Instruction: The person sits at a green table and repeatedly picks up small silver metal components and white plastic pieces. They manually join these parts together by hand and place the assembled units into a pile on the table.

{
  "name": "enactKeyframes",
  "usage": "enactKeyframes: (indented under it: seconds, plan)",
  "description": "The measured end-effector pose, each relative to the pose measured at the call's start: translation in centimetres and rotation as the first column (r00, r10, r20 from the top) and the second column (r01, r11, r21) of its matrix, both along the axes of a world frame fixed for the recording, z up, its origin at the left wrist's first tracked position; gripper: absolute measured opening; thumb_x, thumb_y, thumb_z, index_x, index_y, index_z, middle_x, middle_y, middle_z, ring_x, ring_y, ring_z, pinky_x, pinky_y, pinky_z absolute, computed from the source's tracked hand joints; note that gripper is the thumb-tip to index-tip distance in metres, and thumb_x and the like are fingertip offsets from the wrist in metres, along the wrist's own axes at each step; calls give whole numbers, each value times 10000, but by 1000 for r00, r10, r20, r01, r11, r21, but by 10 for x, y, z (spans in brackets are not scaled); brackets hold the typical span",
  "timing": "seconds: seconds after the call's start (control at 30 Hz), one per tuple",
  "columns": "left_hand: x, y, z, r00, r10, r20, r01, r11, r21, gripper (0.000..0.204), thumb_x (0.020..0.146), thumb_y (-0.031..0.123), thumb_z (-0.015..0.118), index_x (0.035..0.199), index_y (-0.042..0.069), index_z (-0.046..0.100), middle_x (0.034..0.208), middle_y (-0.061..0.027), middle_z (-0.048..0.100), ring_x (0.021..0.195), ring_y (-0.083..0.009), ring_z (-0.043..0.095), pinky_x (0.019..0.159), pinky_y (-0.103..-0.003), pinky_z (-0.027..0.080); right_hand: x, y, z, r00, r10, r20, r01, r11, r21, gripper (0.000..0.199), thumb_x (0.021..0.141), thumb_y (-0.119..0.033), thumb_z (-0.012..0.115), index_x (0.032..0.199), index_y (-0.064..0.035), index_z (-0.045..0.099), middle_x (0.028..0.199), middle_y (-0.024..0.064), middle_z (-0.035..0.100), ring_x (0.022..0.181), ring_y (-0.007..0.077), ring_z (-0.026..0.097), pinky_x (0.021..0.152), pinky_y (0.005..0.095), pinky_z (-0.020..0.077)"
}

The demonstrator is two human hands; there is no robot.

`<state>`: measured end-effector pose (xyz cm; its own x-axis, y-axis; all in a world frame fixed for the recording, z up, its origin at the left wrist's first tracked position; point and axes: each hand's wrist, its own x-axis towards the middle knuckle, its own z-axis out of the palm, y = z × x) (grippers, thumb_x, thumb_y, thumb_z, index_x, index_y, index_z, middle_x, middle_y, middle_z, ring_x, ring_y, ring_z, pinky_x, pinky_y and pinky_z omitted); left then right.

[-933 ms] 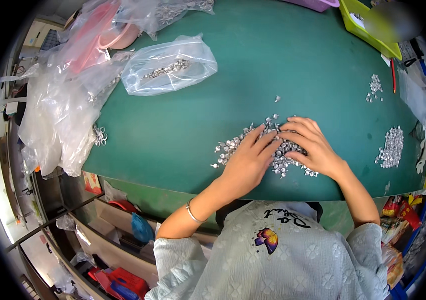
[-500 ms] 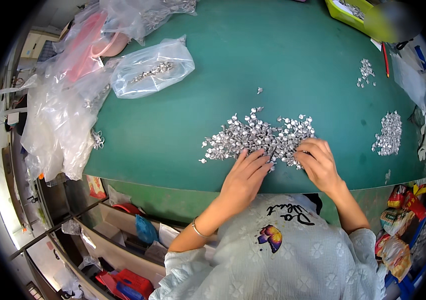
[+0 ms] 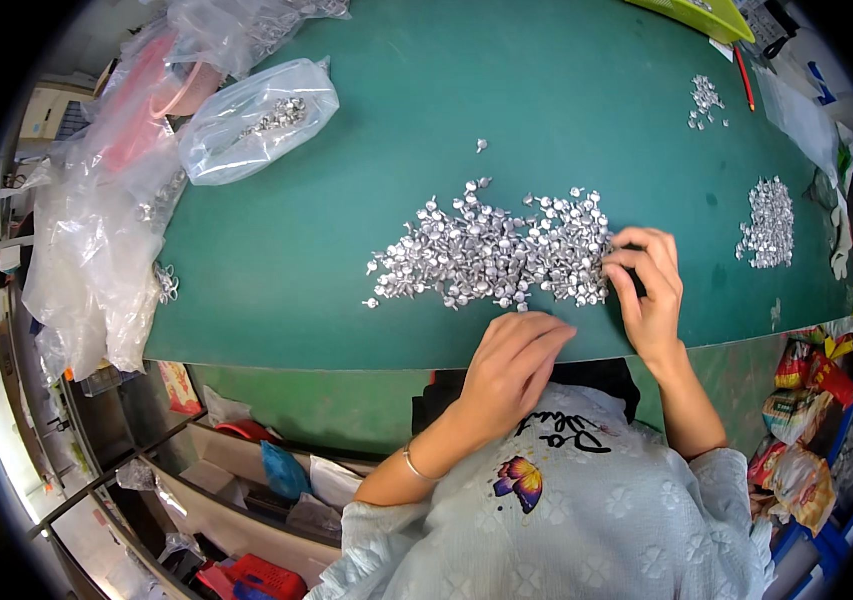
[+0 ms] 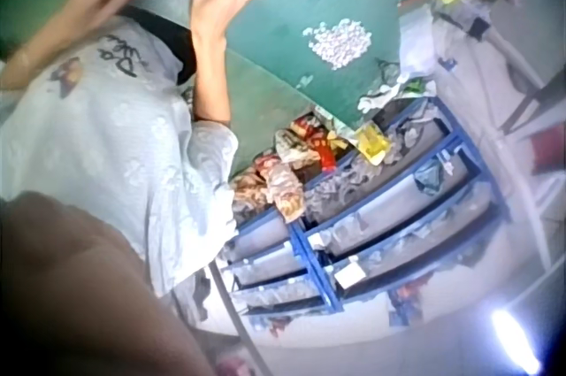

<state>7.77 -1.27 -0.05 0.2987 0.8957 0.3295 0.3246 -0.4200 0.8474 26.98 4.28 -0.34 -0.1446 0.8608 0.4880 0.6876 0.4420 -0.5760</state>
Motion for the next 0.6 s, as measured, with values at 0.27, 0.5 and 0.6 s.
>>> enactKeyframes:
  seconds: [0.27,0.5,0.6]
  plan:
    - [18,5,9,934,114,339,30,920,-392,352,768,-93,631,1112,-42,578,999,-125,613,908,-186,608,834,-300,487,-7,-35,4,660,-111,-743,-285,878,-384,87,882,-33,579,893,45,616,897,82,605,829,120,527,758,244,418]
    - [29,9,9,908,167,384,-51,955,-293,287,723,-100,678,999,-39,628,925,-106,622,816,-164,620,732,-262,518,-16,-48,9,520,-122,-845,-383,851,-359,58,840,26,603,894,41,620,890,100,615,828,159,549,766,277,438]
    - [29,9,7,922,174,346,-83,961,-263,208,736,-84,679,935,-34,650,872,-92,632,762,-147,625,699,-248,522,-15,-47,12,650,-52,-758,-320,886,-335,112,788,52,638,899,43,628,877,114,627,821,190,559,755,291,444]
